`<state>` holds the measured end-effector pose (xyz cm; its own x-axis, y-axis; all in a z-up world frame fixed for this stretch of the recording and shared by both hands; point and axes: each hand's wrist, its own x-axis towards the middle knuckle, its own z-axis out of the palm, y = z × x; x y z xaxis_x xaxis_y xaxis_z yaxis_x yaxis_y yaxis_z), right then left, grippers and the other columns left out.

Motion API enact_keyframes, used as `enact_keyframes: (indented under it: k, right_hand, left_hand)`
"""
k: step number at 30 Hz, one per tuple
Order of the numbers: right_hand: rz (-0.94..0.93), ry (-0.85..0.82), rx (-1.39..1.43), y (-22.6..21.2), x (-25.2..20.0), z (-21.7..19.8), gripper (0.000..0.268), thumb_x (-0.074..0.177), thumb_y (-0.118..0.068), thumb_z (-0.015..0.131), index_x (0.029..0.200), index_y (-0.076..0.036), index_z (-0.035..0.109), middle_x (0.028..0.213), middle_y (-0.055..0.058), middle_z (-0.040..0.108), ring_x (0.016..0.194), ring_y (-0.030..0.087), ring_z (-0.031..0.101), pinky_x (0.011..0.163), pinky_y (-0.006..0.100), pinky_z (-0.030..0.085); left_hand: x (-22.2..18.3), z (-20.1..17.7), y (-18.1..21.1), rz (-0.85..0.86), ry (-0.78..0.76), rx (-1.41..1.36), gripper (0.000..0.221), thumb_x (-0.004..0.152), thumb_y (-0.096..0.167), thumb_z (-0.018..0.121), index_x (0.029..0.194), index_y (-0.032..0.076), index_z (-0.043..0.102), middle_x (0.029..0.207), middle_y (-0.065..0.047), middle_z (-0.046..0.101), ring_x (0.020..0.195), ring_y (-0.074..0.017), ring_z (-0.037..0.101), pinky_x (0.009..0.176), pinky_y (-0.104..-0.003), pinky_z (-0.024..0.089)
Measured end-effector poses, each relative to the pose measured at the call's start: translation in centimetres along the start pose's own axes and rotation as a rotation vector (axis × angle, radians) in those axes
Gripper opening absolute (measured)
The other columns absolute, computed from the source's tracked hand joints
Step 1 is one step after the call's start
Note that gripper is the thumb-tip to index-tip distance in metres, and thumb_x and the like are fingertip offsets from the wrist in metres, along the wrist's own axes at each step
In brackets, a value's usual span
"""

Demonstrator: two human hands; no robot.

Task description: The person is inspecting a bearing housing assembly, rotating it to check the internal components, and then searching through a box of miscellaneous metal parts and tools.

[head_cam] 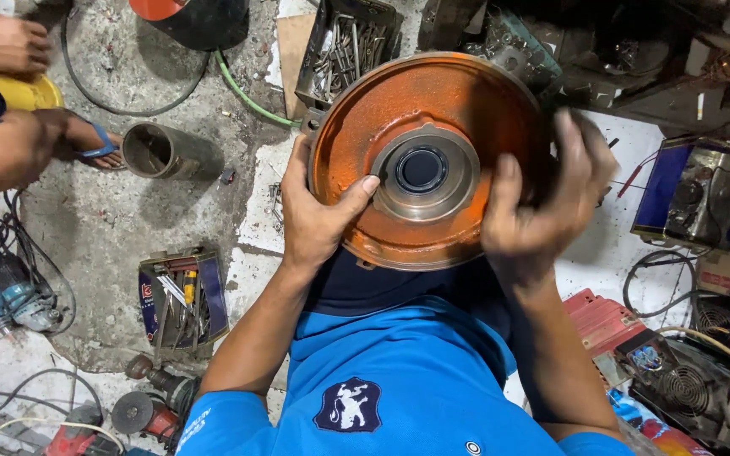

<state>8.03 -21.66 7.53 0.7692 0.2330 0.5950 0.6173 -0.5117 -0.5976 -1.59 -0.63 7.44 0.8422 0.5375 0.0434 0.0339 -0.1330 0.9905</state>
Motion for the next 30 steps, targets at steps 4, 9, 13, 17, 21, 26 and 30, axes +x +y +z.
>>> enact_keyframes:
  k: [4,9,13,17,21,26,30]
  right_hand:
    - [-0.612,-0.061,0.032,1.7,-2.0,-0.1,0.047,0.096,-0.047,0.063,0.106,-0.006,0.083,0.095,0.017,0.075,0.089,0.038,0.070,0.095,0.055,0.052]
    - [-0.750,-0.179,-0.065,-0.8,0.0,-0.1,0.041,0.094,-0.049,0.067,0.100,-0.011,0.082,0.093,0.007,0.077,0.087,0.025,0.070,0.094,0.046,0.054]
    - [-0.816,-0.322,-0.053,-1.5,0.8,-0.2,0.051,0.102,-0.051,0.054,0.104,-0.005,0.078,0.095,0.012,0.073,0.093,0.026,0.069,0.102,0.046,0.049]
    - [-0.863,-0.401,-0.067,-1.8,1.3,-0.4,0.050,0.097,-0.052,0.061,0.107,-0.006,0.077,0.096,0.012,0.072,0.092,0.026,0.069,0.104,0.049,0.048]
    - [-0.937,-0.482,-0.209,-2.0,1.7,-0.9,0.064,0.095,-0.067,0.057,0.118,-0.010,0.075,0.104,0.006,0.073,0.098,0.022,0.070,0.105,0.044,0.048]
    - [-1.009,-0.550,-0.329,-2.2,2.0,-1.1,0.083,0.098,-0.085,0.047,0.130,-0.011,0.070,0.112,0.001,0.075,0.102,0.018,0.070,0.101,0.038,0.051]
    - [-1.026,-0.568,-0.390,-2.5,1.9,-1.1,0.079,0.100,-0.080,0.046,0.135,-0.013,0.068,0.115,0.000,0.073,0.104,0.016,0.069,0.102,0.037,0.051]
  left_hand:
    - [0.1,0.6,-0.8,0.013,0.070,-0.048,0.081,0.078,0.023,0.091,0.133,-0.016,0.048,0.119,-0.035,0.063,0.118,-0.0385,0.062,0.102,-0.055,0.051]
    - [0.0,0.6,-1.2,-0.018,0.076,-0.035,0.094,0.078,0.028,0.093,0.140,-0.020,0.042,0.126,-0.039,0.058,0.125,-0.0454,0.059,0.107,-0.056,0.048]
    - [0.2,0.2,-2.2,0.042,0.058,-0.104,0.081,0.079,0.024,0.093,0.139,-0.010,0.051,0.124,-0.029,0.065,0.121,-0.0332,0.062,0.106,-0.049,0.052]
    - [0.2,0.1,-2.7,0.079,0.073,-0.127,0.072,0.082,0.024,0.092,0.138,-0.001,0.056,0.122,-0.022,0.068,0.119,-0.0252,0.065,0.103,-0.045,0.054]
    - [0.2,-0.3,-2.1,0.042,0.031,-0.075,0.072,0.085,0.027,0.086,0.140,0.000,0.049,0.129,-0.021,0.066,0.123,-0.0309,0.067,0.108,-0.044,0.056]
    - [0.3,-0.5,-1.9,-0.003,-0.010,-0.037,0.067,0.089,0.030,0.080,0.141,0.005,0.046,0.133,-0.015,0.066,0.124,-0.0289,0.069,0.111,-0.038,0.058]
    - [0.3,-0.6,-2.2,0.040,0.000,-0.049,0.064,0.091,0.030,0.079,0.140,0.006,0.046,0.134,-0.014,0.063,0.126,-0.0282,0.067,0.114,-0.038,0.056]
